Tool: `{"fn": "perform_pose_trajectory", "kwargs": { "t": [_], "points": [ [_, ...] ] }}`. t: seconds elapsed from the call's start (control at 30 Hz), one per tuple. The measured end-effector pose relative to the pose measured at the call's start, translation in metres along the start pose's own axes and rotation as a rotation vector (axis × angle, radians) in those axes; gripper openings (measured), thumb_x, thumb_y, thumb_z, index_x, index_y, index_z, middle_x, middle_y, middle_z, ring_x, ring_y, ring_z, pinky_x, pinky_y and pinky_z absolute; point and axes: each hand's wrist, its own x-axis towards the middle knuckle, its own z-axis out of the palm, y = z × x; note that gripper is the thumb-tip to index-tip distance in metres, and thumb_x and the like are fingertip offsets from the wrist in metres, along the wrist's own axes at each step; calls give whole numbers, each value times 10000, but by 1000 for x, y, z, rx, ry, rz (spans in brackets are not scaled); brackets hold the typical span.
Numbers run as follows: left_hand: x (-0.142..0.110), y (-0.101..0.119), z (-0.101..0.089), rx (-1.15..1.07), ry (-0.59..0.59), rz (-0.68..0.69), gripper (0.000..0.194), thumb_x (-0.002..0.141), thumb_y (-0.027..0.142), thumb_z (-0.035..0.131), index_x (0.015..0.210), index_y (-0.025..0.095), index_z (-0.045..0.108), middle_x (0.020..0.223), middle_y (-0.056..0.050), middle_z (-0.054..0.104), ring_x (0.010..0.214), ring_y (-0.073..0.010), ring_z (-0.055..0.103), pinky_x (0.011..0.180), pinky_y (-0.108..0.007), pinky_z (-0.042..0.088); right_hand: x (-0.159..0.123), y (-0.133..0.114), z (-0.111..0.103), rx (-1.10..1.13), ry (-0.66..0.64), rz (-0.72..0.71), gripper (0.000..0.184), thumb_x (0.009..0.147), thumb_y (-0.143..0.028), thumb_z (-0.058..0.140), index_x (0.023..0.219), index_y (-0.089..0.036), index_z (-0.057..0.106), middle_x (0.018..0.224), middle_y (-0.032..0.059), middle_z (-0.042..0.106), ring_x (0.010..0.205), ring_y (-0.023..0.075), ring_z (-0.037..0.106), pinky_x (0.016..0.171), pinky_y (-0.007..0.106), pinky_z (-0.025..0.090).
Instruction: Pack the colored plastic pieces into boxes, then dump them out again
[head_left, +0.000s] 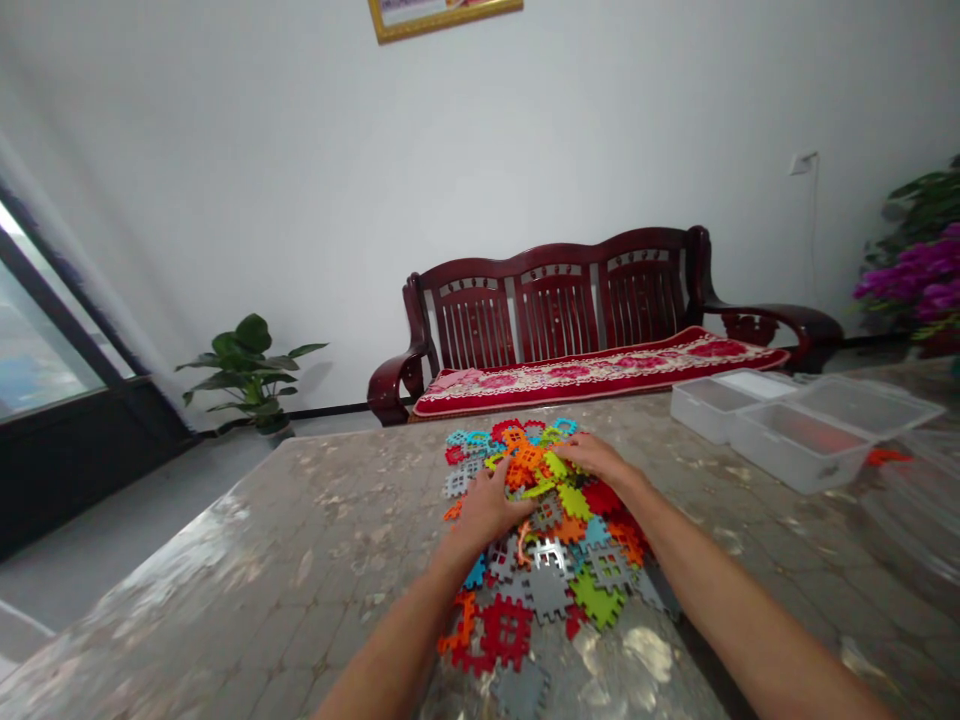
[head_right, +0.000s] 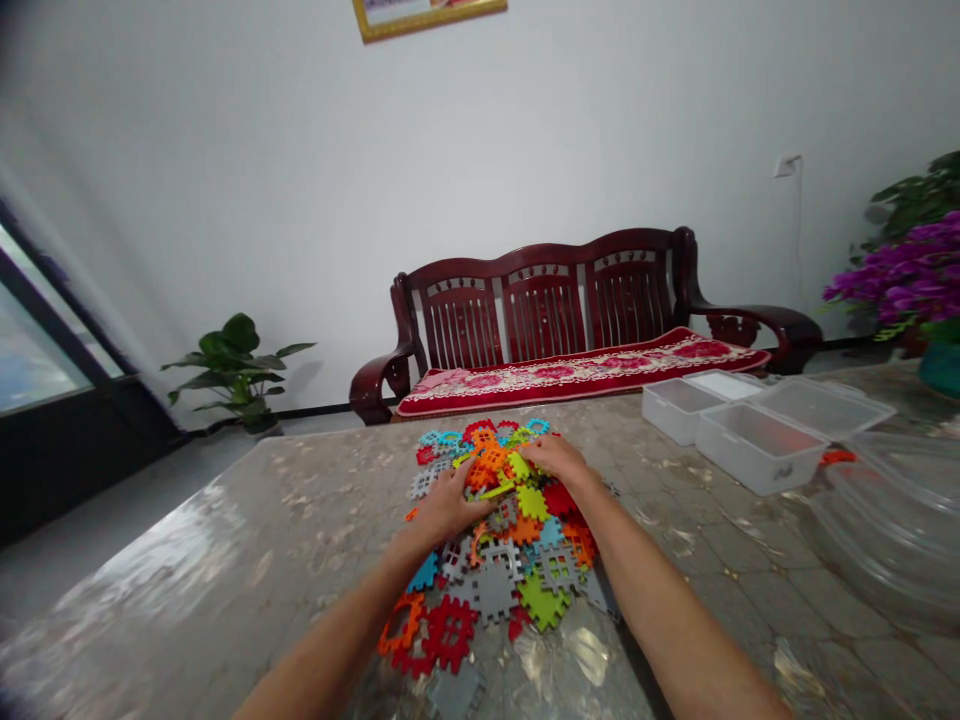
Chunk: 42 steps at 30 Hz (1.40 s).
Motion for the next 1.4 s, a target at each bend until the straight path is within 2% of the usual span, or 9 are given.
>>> {"fn": "perform_pose_trajectory", "kwargs": {
  "t": [0.3,0.57,0.7,0.83,1.0,1.1,1.2,1.3,1.4],
  "points": [
    [7,7,8,-184,142,75,698,736,210,753,1414,182,587,1386,-134,637,1311,-311,582,1138,-395,433,-21,-32,13,358,-74,59,203,639,-387,708,663,-211,609,572,-40,598,571,140,526,542,253,390],
    [18,15,2,-411,244,128,609,766,101,684,1358,199,582,1309,-76,701,1225,-255,646,1079,-381,502,-35,-66,-5,554,-14,-38,307,641,-439,729,834,-208,670,732,-18,683,695,169,610,636,272,479],
    [20,6,-11,-452,281,91,647,801,73,607,1431,203,539,1405,-86,658,1231,-254,654,1073,-382,518,-42,-89,-4,566,-29,-106,361,719,-485,703,946,-204,708,875,19,736,807,190,650,745,298,516],
    [6,-16,-25,-400,279,17,739,769,76,608,1494,158,488,1520,-131,562,1425,-280,509,1215,-397,384,-53,-102,1,509,-63,-145,335,805,-510,673,973,-226,730,974,19,754,918,204,663,823,315,526],
    [-46,-48,-25,-306,210,-58,836,739,225,710,1531,149,455,1547,-186,521,1492,-360,420,1255,-487,288,-64,-75,-17,173,5,-65,361,908,-505,553,1081,-248,736,1076,27,765,1014,240,682,854,350,547],
    [-88,-66,-15,-124,64,-64,1105,650,432,821,1606,154,341,1649,-228,364,1560,-417,273,1246,-539,272,-72,-42,-40,19,78,13,368,885,-459,582,1141,-239,729,1195,82,749,1149,304,664,1005,423,497],
    [-122,-75,-4,46,-57,-17,1301,517,491,890,1638,237,281,1707,-203,250,1569,-451,226,1247,-596,212,-84,-11,-59,-160,137,136,451,872,-464,602,1224,-198,699,1337,188,682,1318,407,565,1113,548,390],
    [-138,-68,3,103,-82,-11,1241,562,513,872,1634,247,308,1714,-212,219,1573,-460,203,1248,-632,148,-98,6,-62,-290,141,216,467,889,-479,583,1235,-184,688,1348,229,667,1344,443,538,1118,609,354],
    [-141,-53,8,76,-29,28,1076,666,493,824,1612,257,370,1712,-190,244,1550,-443,284,1242,-593,215,-105,11,-53,-355,114,216,445,896,-507,571,1193,-201,698,1292,217,698,1294,422,580,1087,573,402]
  ]
}}
